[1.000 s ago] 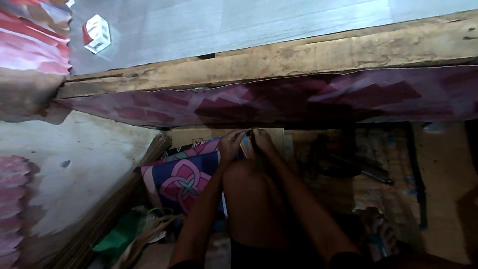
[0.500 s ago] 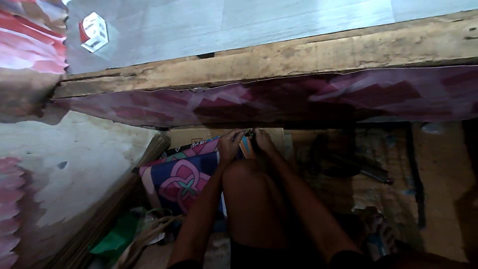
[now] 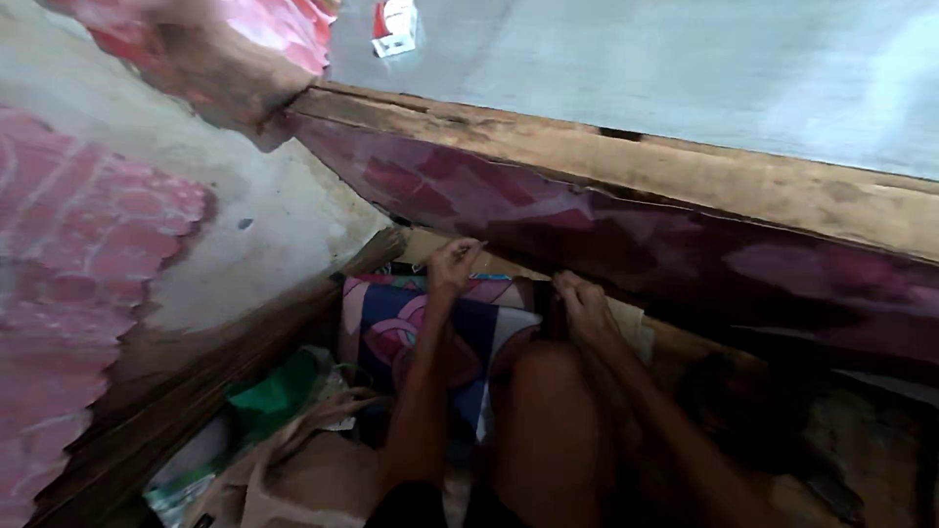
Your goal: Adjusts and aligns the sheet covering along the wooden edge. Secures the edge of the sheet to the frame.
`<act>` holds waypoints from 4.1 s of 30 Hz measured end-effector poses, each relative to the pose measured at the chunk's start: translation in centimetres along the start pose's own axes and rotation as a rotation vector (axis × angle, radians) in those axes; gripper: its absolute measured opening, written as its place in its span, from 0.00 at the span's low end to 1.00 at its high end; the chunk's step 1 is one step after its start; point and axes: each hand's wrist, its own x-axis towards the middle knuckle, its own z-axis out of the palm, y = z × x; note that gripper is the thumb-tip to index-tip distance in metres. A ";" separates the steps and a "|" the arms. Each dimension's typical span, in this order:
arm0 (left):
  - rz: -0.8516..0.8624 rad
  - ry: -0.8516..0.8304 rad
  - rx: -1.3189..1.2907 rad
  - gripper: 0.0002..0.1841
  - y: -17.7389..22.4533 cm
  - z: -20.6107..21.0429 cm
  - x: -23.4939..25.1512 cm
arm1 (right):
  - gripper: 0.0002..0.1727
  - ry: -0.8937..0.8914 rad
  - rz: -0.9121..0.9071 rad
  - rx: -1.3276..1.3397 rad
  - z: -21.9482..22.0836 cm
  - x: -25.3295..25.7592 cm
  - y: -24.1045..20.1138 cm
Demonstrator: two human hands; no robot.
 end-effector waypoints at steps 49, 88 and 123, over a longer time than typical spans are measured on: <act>-0.401 0.237 0.028 0.06 -10.5 -6.7 5.8 | 0.30 -0.234 0.522 0.255 23.4 19.5 -2.3; -0.358 0.244 0.051 0.05 -10.2 -5.9 6.0 | 0.32 -0.240 0.466 0.278 23.6 19.6 -1.0; -0.370 0.248 0.059 0.04 -9.8 -6.1 6.0 | 0.31 -0.231 0.478 0.250 23.6 19.7 -1.0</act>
